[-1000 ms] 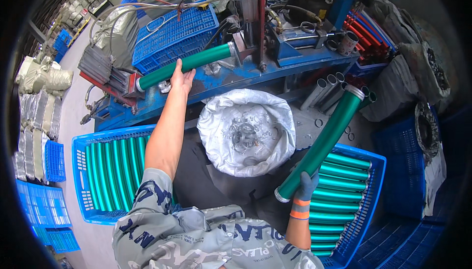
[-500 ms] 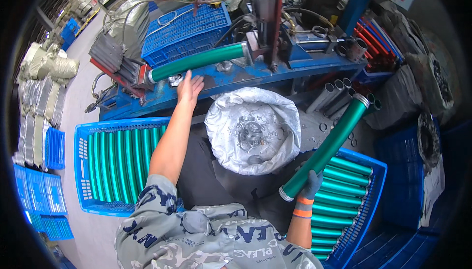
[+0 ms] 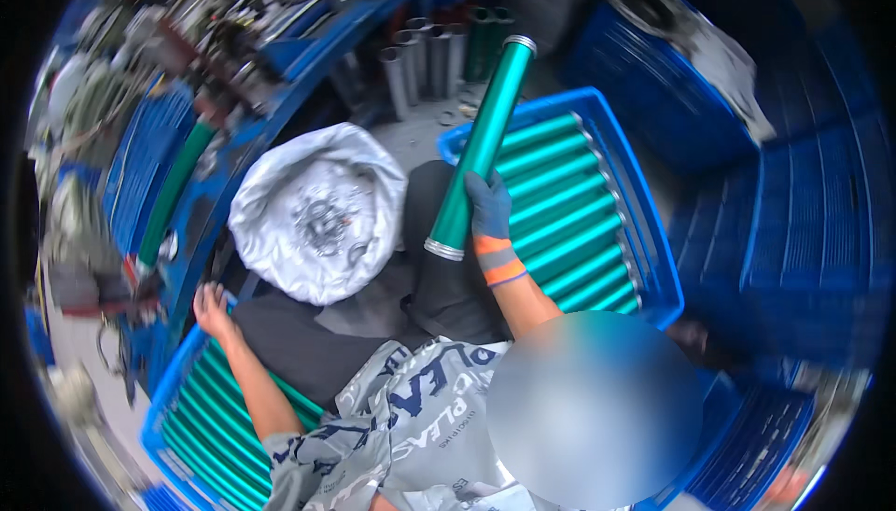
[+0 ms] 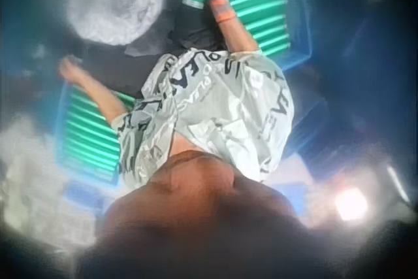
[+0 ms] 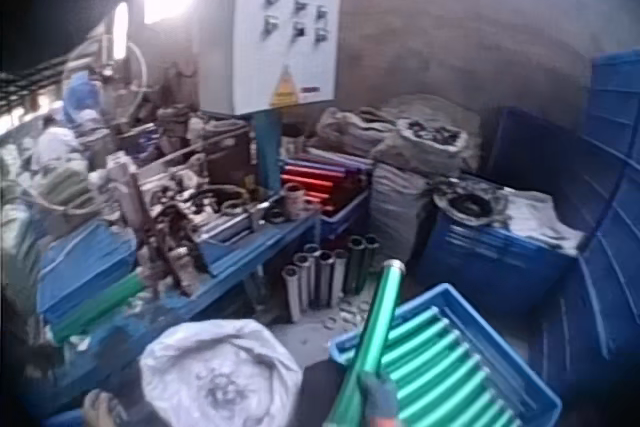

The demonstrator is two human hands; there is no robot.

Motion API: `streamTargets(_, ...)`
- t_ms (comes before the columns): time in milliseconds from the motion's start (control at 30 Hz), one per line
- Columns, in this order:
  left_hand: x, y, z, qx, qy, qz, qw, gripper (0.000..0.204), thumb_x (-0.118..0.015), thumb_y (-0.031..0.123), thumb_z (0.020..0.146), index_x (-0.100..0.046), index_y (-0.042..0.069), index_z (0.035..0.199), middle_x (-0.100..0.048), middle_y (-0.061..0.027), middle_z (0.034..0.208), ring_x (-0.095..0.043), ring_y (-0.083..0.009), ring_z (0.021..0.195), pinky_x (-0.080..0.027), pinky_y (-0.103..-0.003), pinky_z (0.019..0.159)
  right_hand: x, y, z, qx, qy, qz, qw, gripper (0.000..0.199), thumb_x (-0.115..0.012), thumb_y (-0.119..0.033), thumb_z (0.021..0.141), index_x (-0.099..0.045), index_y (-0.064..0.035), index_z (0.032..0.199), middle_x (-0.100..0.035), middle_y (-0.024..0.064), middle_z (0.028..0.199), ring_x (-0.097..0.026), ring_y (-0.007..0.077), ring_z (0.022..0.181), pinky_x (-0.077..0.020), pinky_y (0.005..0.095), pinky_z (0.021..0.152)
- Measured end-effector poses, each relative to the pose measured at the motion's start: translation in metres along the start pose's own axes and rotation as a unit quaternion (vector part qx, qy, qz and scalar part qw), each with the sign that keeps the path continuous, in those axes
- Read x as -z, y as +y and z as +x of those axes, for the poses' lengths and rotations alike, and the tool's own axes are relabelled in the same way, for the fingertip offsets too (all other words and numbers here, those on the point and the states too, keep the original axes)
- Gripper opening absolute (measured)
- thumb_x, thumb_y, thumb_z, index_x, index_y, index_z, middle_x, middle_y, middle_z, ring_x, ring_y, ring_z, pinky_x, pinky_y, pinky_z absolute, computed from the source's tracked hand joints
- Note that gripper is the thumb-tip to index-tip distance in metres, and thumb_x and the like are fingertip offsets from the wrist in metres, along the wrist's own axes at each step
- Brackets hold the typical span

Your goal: The worker is assembling green metal pipes by fitting metal caps or rings onto the ends and then placing them in a blue storage crate.

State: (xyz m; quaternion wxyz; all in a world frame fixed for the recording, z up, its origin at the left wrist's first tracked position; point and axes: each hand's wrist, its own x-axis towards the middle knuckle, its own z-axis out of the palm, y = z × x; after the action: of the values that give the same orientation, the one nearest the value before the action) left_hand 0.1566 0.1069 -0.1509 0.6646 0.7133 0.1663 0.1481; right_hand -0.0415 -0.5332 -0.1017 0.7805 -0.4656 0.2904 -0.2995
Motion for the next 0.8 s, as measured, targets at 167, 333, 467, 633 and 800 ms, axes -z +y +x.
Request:
streamTargets(167, -0.053, -0.007, -0.002, 0.006, -0.076, 0.071, 0.995, 0.047, -0.075, 0.026, 0.111, -0.063, -0.002, 0.146, -0.079, -0.0179, 0.129, -0.080, -0.0257, 0.110, -0.061, -0.035, 0.093, 0.128, -0.053, -0.031, 0.094, 0.186, -0.116, 0.971, 0.039, -0.074, -0.025, 0.106, -0.069, 0.0047, 0.131, -0.078, 0.0124, 0.109, -0.073, 0.0185, 0.092, -0.0596, 0.0362, 0.084)
streamTargets(333, -0.061, -0.007, -0.016, -0.011, -0.102, 0.115, 0.988, 0.044, -0.076, 0.025, 0.110, -0.066, -0.003, 0.141, -0.081, -0.0161, 0.122, -0.080, -0.0220, 0.105, -0.059, -0.031, 0.086, 0.265, -0.055, -0.108, 0.087, 0.329, -0.253, 0.906, 0.048, -0.073, -0.031, 0.108, -0.070, 0.0079, 0.135, -0.081, 0.0163, 0.119, -0.075, 0.0238, 0.103, -0.0588, 0.0396, 0.095)
streamTargets(467, -0.061, -0.009, -0.023, -0.024, -0.100, 0.131, 0.986, 0.042, -0.076, 0.026, 0.110, -0.067, -0.003, 0.139, -0.082, -0.0154, 0.119, -0.080, -0.0205, 0.102, -0.058, -0.029, 0.083, 0.340, -0.025, -0.155, -0.038, 0.391, -0.411, 0.822, 0.072, -0.078, -0.053, 0.101, -0.071, 0.0125, 0.131, -0.082, 0.0246, 0.118, -0.078, 0.0346, 0.109, -0.0583, 0.0453, 0.098)
streamTargets(633, -0.070, -0.031, -0.027, -0.027, -0.131, 0.127, 0.983, 0.040, -0.076, 0.025, 0.110, -0.069, -0.003, 0.137, -0.082, -0.0146, 0.117, -0.080, -0.0197, 0.099, -0.058, -0.029, 0.081, 0.417, 0.069, -0.165, -0.137, 0.352, -0.381, 0.844, 0.097, -0.076, -0.074, 0.095, -0.068, 0.0144, 0.134, -0.077, 0.0261, 0.130, -0.081, 0.0405, 0.097, -0.0647, 0.0537, 0.082)
streamTargets(800, -0.049, -0.019, -0.016, -0.055, -0.101, 0.142, 0.983, 0.039, -0.077, 0.022, 0.109, -0.069, -0.003, 0.137, -0.083, -0.0137, 0.115, -0.080, -0.0187, 0.096, -0.056, -0.027, 0.077, 0.387, 0.089, -0.160, -0.371, 0.238, -0.258, 0.860, 0.090, -0.074, -0.078, 0.095, -0.078, 0.0080, 0.119, -0.083, 0.0210, 0.106, -0.081, 0.0387, 0.081, -0.0636, 0.0499, 0.069)
